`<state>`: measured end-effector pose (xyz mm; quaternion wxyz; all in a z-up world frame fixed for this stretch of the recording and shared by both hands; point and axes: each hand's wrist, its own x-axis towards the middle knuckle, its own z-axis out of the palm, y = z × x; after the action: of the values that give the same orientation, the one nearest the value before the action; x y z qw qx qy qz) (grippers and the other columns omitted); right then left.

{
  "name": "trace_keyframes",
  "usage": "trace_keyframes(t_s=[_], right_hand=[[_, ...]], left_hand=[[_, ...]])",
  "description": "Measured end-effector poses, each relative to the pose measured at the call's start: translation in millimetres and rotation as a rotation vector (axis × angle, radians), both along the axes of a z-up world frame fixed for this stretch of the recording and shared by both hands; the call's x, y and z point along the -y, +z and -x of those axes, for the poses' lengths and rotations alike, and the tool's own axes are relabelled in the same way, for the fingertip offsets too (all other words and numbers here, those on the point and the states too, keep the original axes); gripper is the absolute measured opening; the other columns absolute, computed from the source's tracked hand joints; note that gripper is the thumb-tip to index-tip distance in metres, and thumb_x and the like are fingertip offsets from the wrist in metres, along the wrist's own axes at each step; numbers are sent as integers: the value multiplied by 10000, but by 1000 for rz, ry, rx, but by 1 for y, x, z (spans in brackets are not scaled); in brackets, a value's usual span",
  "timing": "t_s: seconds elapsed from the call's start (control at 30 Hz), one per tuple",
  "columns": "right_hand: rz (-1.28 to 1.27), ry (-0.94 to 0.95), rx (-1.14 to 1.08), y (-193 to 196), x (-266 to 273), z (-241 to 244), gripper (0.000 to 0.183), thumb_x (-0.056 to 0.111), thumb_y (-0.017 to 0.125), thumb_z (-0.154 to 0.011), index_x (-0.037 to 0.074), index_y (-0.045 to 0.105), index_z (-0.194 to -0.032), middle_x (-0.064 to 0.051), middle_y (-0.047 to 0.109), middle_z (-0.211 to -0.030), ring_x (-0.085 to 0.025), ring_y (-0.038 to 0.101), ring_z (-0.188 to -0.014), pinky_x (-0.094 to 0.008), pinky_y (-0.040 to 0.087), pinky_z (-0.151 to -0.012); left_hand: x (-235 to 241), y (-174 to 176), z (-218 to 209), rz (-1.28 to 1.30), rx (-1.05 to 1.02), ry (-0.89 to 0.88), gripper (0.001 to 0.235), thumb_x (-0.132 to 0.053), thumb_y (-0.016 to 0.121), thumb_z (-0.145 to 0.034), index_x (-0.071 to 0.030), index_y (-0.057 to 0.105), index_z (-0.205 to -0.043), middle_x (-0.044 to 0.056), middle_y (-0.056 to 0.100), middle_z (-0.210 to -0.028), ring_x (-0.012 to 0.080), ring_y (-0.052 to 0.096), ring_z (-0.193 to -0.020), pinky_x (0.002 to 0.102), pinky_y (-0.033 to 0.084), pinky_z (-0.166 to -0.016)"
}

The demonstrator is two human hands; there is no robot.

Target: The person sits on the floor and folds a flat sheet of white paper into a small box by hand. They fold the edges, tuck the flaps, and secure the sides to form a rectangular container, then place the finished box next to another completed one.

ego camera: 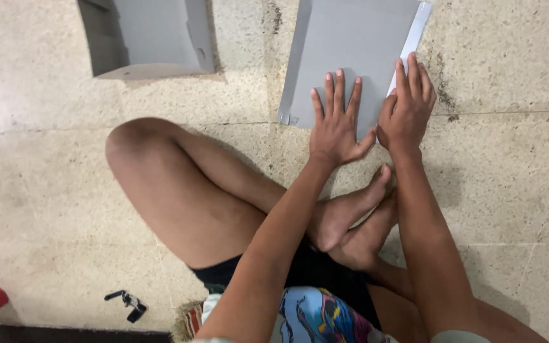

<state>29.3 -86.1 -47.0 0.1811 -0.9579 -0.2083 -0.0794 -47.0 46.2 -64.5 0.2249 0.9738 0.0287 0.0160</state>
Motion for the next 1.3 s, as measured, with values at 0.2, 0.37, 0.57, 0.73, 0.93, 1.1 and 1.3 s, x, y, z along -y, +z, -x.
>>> trace_keyframes(t_s=[0.2, 0.37, 0.57, 0.73, 0.93, 1.1, 1.3], right_hand=[[-68, 8, 7, 1, -1, 1, 489, 3, 491, -1019, 53, 524, -1504, -121, 434, -1572, -345, 435, -1404, -504, 400, -1095], [38, -9, -50, 12, -7, 8, 525, 6, 445, -1024, 80, 420, -1544, -147, 393, -1595, -345, 374, -1432, -504, 333, -1123], [42, -18, -74, -6, -2, 3, 524, 83, 416, -1043, 96, 396, -1566, -148, 323, -1617, -355, 308, -1453, -535, 257, -1128], [58, -28, -77, -1, -6, -2, 523, 85, 401, -1037, 91, 412, -1560, -144, 319, -1624, -356, 329, -1437, -527, 287, -1099], [151, -36, -209, 12, -8, -9, 519, 102, 373, -1051, 82, 378, -1570, -133, 247, -1661, -355, 281, -1463, -550, 239, -1126], [476, -120, -456, 19, -17, -37, 623, 145, 418, -999, 213, 316, -1609, 19, 140, -1698, -343, 312, -1394, -569, 317, -1103], [27, 8, 44, 30, -75, 10, 521, 150, 757, -801, 21, 632, -1291, -218, 489, -1256, -422, 481, -1134, -548, 387, -958]], left_hand=[[-13, 3, 3, 458, 135, 81, 656, -271, 526, -912, -29, 378, -1503, 199, 306, -1628, 378, 192, -1570, 624, 94, -1280], [-79, 13, 30, 241, 66, 340, 703, -97, 579, -873, 28, 300, -1506, 260, 404, -1472, 426, 403, -1309, 562, 354, -1082], [-131, 20, 25, 254, -351, 74, 685, -281, 645, -895, -98, 426, -1518, 104, 498, -1283, 341, 616, -1187, 454, 524, -979], [-124, 45, 31, 70, -312, -187, 595, -290, 520, -987, -170, 367, -1549, 126, 448, -1369, 333, 493, -1327, 486, 399, -1085], [-112, 22, 21, -205, -214, -282, 577, -260, 518, -968, 43, 448, -1454, 193, 378, -1480, 377, 347, -1447, 513, 280, -1191], [-127, 8, 13, 43, -145, -220, 364, -49, 567, -998, -132, 640, -1345, 32, 618, -1283, 220, 469, -1351, 510, 277, -1160], [-124, 21, 19, -78, -80, -237, 368, -59, 612, -985, -153, 617, -1341, 85, 531, -1367, 268, 461, -1384, 542, 341, -1156]])
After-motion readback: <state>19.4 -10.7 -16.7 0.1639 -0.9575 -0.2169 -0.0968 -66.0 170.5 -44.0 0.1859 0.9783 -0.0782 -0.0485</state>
